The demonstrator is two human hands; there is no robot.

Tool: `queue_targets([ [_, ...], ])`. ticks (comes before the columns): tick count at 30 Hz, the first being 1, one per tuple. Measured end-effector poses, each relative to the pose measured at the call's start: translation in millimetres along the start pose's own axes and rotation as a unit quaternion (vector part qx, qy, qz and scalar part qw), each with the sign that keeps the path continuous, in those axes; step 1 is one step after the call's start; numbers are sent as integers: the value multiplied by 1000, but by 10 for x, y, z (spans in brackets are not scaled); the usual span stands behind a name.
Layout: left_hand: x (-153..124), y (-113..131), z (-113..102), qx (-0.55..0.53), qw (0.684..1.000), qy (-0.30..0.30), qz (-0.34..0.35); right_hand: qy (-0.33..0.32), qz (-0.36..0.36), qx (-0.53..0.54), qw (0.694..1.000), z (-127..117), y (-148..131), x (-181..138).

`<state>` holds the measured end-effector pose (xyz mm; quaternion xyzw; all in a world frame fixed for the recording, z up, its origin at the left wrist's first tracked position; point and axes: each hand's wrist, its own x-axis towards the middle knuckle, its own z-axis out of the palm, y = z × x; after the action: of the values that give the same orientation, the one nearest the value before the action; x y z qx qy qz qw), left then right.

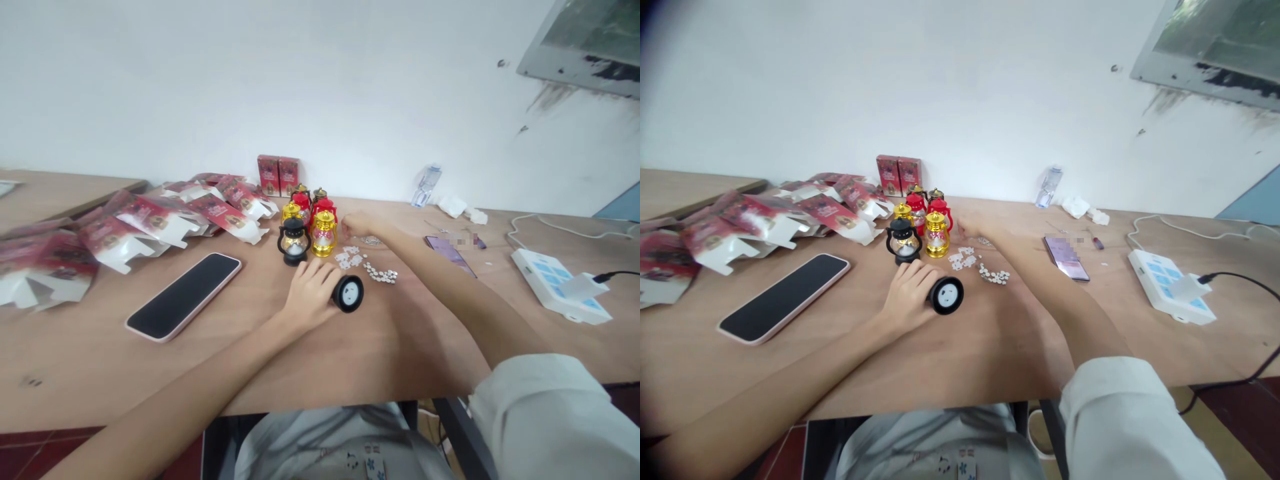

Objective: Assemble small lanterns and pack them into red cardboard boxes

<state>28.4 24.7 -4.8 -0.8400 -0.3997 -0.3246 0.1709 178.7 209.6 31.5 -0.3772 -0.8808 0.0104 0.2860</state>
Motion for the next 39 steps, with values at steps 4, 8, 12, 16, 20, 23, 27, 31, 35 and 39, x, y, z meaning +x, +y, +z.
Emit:
queue_targets([
  [4,7,-2,-3,6,1000,5,-4,-50,-29,-22,998,-210,-94,-226],
  [8,18,-7,-7,16,999,17,-30,87,-102,-41,990,-443,-438,-733],
  [12,19,-14,-7,32,997,26,-59,152,-188,-74,968,-558,-835,-1194],
  [16,22,-12,-12,50,996,42,-61,180,-218,-123,951,-543,-983,-1330],
  [20,28,-6,-19,54,996,45,-57,161,-197,-138,957,-514,-977,-1327],
  [23,30,-7,-20,56,996,43,-55,147,-184,-142,961,-507,-984,-1338],
  [27,27,-11,-19,61,996,45,-56,128,-174,-134,967,-507,-1015,-1354],
  [31,26,-4,-20,64,996,43,-54,123,-163,-128,970,-509,-1036,-1360],
  [35,24,-2,-15,65,996,38,-54,123,-148,-129,973,-512,-1056,-1369],
  [39,19,-22,-8,65,996,33,-43,109,-142,-122,976,-532,-1083,-1372],
])
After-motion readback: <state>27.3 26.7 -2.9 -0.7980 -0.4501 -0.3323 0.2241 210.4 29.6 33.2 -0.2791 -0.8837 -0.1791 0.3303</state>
